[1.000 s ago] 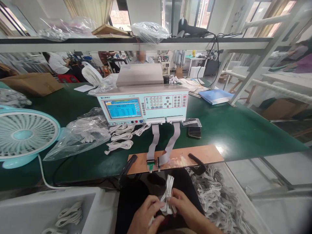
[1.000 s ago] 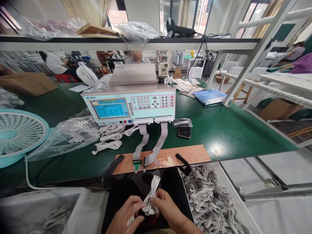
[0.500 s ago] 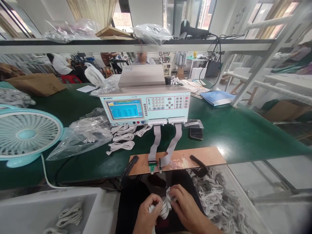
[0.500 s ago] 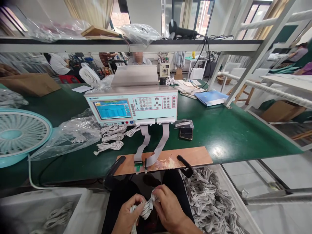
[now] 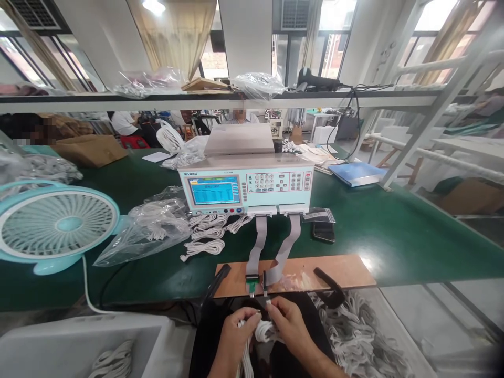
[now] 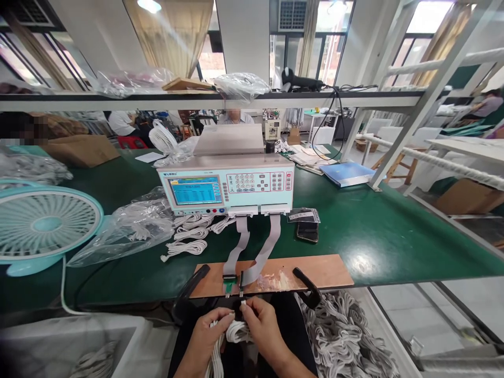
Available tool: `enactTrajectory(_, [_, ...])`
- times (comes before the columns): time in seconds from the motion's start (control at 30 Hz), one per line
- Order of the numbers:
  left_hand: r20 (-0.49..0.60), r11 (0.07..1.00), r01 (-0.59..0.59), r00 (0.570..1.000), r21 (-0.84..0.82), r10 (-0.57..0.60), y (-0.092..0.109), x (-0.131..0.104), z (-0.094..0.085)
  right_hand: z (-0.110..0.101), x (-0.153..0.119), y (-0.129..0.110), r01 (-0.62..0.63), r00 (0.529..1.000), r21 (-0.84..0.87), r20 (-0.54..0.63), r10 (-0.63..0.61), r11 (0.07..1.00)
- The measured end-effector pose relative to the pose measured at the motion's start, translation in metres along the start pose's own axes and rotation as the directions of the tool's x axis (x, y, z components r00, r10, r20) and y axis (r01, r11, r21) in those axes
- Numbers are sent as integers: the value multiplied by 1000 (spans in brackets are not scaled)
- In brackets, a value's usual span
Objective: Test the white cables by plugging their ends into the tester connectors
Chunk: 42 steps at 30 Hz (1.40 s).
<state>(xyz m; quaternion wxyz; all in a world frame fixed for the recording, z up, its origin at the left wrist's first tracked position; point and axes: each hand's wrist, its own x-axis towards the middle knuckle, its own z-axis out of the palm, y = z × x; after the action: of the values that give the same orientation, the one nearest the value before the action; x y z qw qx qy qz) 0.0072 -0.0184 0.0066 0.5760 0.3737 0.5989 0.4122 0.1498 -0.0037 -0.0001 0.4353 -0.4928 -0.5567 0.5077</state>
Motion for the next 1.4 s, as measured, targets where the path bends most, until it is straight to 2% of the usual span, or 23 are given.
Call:
enactTrajectory(0.1, [-8,967,134,990,-217,-139,-5,4,-1,7,6,4,-48,999,90,-15,49,995])
enactTrajectory(0.2, [51,900,202,979,-386,-198,-6,4,-2,9,8,4,-62,997,165,-24,67,984])
enactTrajectory(0.27, [111,870,239,971,-431,-211,-5,4,-4,10,9,1,-94,994,231,-29,103,969])
enactTrajectory(0.37, [179,898,228,969,-376,-171,0,5,-9,12,10,-4,-159,984,310,-22,174,937])
enactTrajectory(0.47, [234,976,106,970,-188,-60,7,6,-15,15,11,-5,-211,972,356,-20,234,910])
enactTrajectory(0.6, [296,999,-23,955,-38,33,13,8,-21,20,13,-4,-271,952,431,-15,307,861])
enactTrajectory(0.8, [123,985,-132,982,-115,146,3,13,-18,22,11,-17,-253,954,464,-24,298,849])
enactTrajectory(0.93, [104,981,-156,980,-118,168,-1,14,-14,21,10,-24,-252,956,477,-11,292,842])
enactTrajectory(1.03, [64,976,-168,982,-137,178,-3,14,-10,21,10,-20,-241,962,481,2,274,843])
enactTrajectory(1.17, [-26,950,-192,981,-246,191,-7,11,-2,20,10,-14,-210,973,483,14,232,850])
enactTrajectory(1.3, [-48,942,-175,985,-287,168,-11,9,2,19,11,-11,-216,972,466,18,235,858])
enactTrajectory(1.4, [-72,939,-204,979,-277,191,-14,10,2,19,11,-11,-214,973,467,25,229,858])
